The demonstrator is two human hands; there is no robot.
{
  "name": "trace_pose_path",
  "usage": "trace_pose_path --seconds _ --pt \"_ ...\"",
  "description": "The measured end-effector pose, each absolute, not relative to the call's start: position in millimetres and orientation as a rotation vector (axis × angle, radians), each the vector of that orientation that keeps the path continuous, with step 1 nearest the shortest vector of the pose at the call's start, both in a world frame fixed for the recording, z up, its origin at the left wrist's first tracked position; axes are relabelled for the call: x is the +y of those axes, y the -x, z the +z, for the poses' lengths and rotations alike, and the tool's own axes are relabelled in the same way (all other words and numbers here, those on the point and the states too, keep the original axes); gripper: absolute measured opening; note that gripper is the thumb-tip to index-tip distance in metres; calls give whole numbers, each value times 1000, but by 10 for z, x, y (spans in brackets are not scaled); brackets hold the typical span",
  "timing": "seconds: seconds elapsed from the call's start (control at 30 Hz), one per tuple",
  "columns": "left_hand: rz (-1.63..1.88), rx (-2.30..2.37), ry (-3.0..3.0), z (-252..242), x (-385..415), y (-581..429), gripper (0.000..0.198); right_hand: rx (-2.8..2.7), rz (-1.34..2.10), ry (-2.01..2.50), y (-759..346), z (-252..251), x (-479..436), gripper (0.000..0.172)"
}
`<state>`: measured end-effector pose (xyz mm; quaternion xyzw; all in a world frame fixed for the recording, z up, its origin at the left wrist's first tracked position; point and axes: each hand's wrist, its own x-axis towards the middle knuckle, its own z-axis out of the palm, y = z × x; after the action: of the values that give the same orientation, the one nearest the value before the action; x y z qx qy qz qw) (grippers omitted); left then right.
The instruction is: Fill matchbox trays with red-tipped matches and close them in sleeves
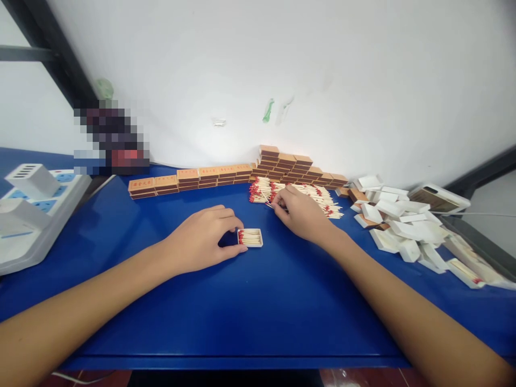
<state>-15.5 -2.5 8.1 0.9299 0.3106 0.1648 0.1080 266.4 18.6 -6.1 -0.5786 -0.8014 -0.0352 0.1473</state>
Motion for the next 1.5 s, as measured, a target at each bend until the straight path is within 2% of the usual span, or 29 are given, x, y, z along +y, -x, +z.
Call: trace_pose_path --seconds 0.3,0.5,0.87,1.1,1.5 --pt "477 920 -2730 80 -25 153 29 -2292 -109 1677 -2652 -81 165 13" --pt "468 919 -2722 84 -16 153 30 -2374 -39 1732 -2658 -61 166 15" --pt "505 904 -2727 71 -17 161 26 -2528 334 1296 -2316 184 -344 13" --pt "500 906 -2745 83 -12 156 24 -2631 334 1339 -2211 127 -399 13" --pt "506 903 -2725 83 -8 162 25 -2467 348 1287 -2290 125 -347 10"
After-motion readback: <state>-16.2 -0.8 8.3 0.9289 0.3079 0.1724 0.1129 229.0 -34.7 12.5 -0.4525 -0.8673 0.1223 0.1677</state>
